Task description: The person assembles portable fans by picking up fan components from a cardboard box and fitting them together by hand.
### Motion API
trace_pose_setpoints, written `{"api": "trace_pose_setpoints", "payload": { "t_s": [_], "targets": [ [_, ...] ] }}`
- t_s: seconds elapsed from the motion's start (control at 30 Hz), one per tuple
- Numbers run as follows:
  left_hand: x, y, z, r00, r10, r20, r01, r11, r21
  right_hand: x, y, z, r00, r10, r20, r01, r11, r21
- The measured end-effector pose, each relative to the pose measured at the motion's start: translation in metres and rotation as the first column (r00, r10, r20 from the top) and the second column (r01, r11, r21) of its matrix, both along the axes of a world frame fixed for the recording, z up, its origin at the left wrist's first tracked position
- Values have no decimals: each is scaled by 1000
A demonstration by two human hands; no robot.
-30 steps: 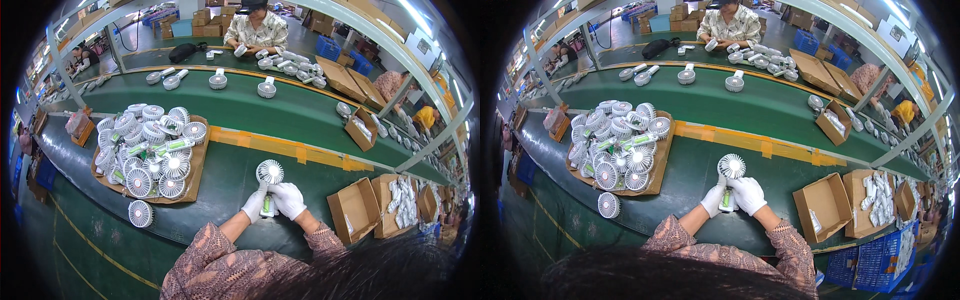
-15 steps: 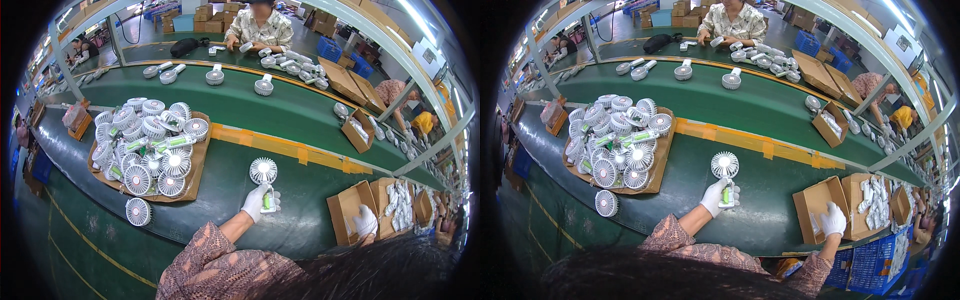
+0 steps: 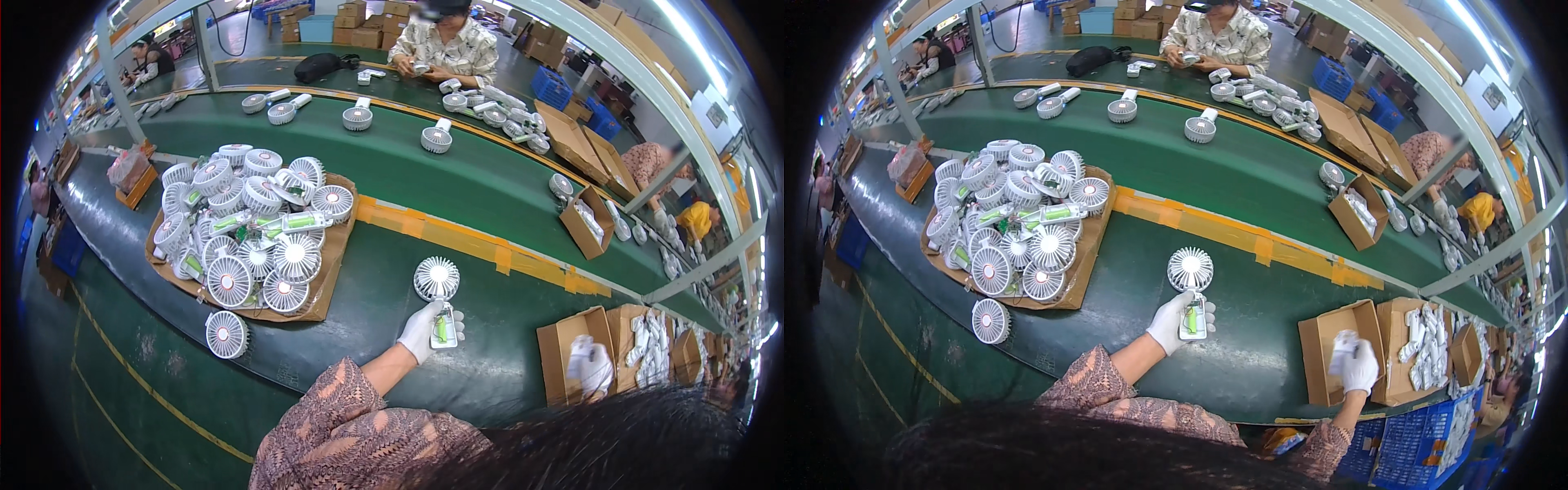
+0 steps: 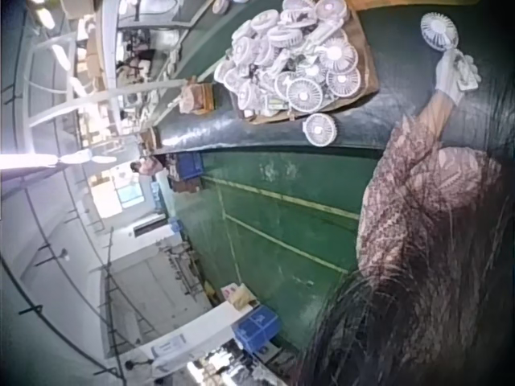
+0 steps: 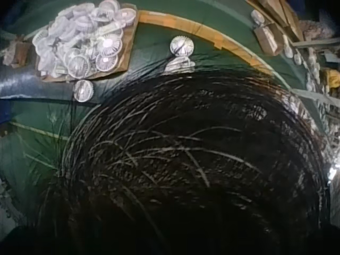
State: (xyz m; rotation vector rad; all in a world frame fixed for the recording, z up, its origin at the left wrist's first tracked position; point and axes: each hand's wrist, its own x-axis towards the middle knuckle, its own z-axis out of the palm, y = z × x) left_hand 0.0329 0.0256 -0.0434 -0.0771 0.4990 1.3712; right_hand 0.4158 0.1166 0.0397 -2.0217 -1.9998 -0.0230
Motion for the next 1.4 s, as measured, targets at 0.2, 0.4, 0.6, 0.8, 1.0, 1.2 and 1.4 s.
{"api": "trace_pose_setpoints", "payload": {
  "t_s": [0.2,0.4,0.6,0.8,1.0,1.2,1.4],
  "targets": [
    [0,-4,7,993,25,-116,-27,999,-18,-155,-22,42,846,437,-306,-334,881,336],
    [-1,1,-10,989,44,-139,-38,998,47,-263,-22,-19,880,474,-41,-475,878,-50],
    [-18,0,6,942,258,-217,-255,966,40,-267,-47,-20,488,154,-859,-751,576,-323],
    [-13,3,9,969,239,-59,-234,968,91,-260,-52,-35,272,246,-930,-725,688,-30],
    [-13,5,7,958,219,183,-252,950,185,-273,-79,10,789,551,-272,-573,819,-3],
    [-11,7,-6,971,193,143,-219,954,203,-283,-77,5,757,653,-34,-644,754,126],
    [-11,2,6,991,108,75,-119,980,159,-283,-74,3,699,714,38,-714,693,100]
  ]
}}
